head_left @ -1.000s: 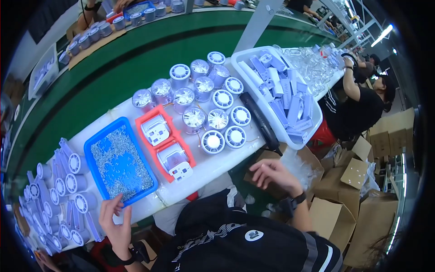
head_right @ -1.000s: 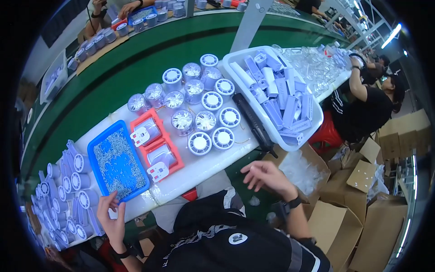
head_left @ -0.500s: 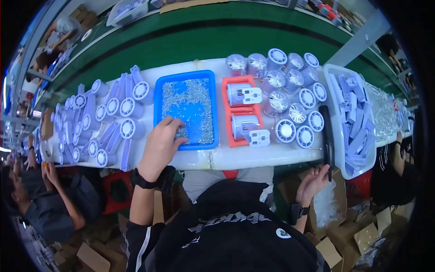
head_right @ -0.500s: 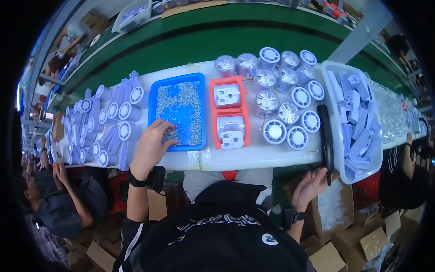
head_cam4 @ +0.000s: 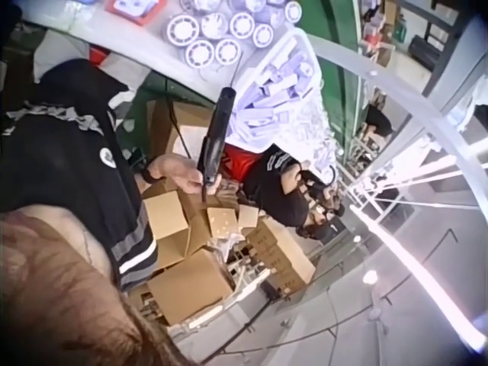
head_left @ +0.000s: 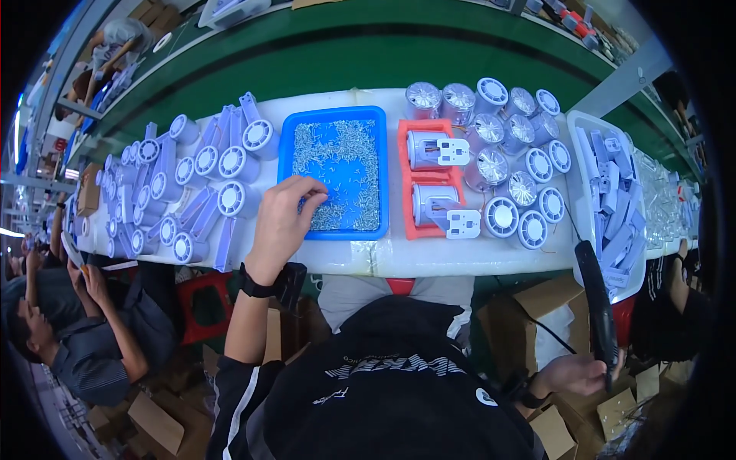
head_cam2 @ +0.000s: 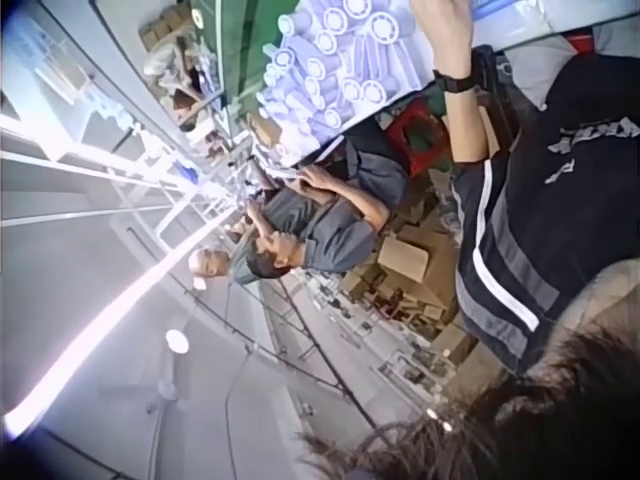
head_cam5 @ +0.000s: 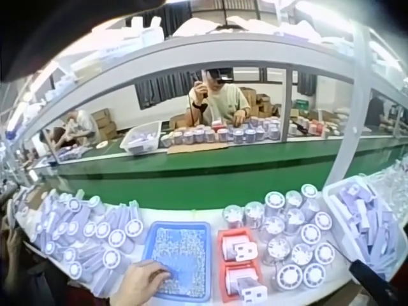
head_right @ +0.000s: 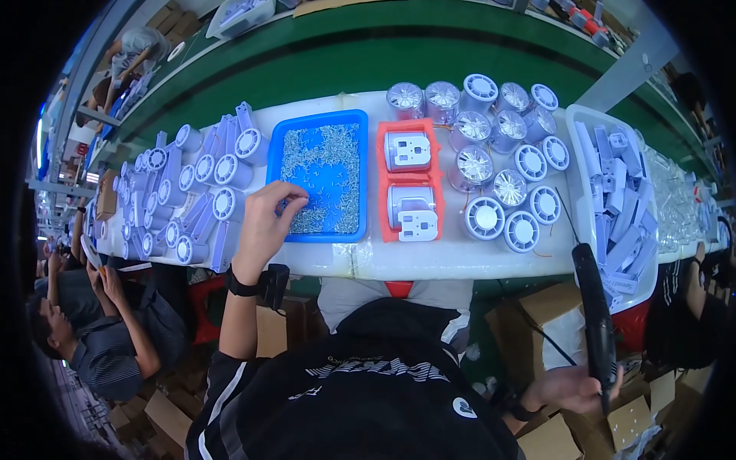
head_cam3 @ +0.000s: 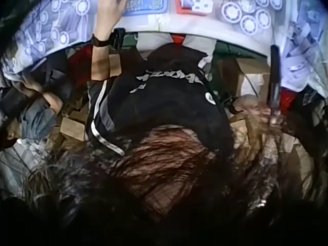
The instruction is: The person picks up a screw from a tray, places it into a fan component, and drives it in with a power screwdriver. After repeating this for a second screw, they remove the assembled fan from a holder and place it on the table.
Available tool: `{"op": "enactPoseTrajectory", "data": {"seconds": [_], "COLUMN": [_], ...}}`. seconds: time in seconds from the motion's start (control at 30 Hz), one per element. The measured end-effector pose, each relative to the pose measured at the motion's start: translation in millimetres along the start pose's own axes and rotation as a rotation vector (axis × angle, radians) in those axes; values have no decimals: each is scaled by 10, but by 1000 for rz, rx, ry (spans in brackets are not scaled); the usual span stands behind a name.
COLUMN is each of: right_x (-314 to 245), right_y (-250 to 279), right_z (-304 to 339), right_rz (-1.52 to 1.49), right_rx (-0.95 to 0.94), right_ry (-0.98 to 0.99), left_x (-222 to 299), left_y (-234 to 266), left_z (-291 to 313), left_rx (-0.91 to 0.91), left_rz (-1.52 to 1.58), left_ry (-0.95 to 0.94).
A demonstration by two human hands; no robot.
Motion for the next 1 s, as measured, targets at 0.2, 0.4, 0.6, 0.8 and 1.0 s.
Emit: {"op": "enactPoseTrajectory", "data": {"seconds": [0.2,0.4,0.6,0.8,1.0], "right_x": [-122,-209,-150,-62,-158], "right_y": [-407,-886,-1461,-1532,-1319], "right_z": [-637,-996,-818,-560,-702], "right_rz": [-469,-464,-459,-401,-708], "right_rx": [61,55,-19,67,145], "right_ry": [23,54,34,50,-24], "left_x": [16,-30,-27,35,34], "left_y": [3,55,191,26,22], "left_z": [53,203,259,-4,-146], "left_rx": [48,127,137,-24,-15], "left_rz": [96,138,-42,-336,-236], "left_ry": [57,104,28,-180,-113]}}
Point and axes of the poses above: each hand's wrist, its own z-axis away from the middle knuckle, its own y-axis out of the back of the hand, x = y × z, the point moved 9 cm from there along -z, towards the middle knuckle, and after that the axes turned 10 degrees about x, right-handed, at the moved point
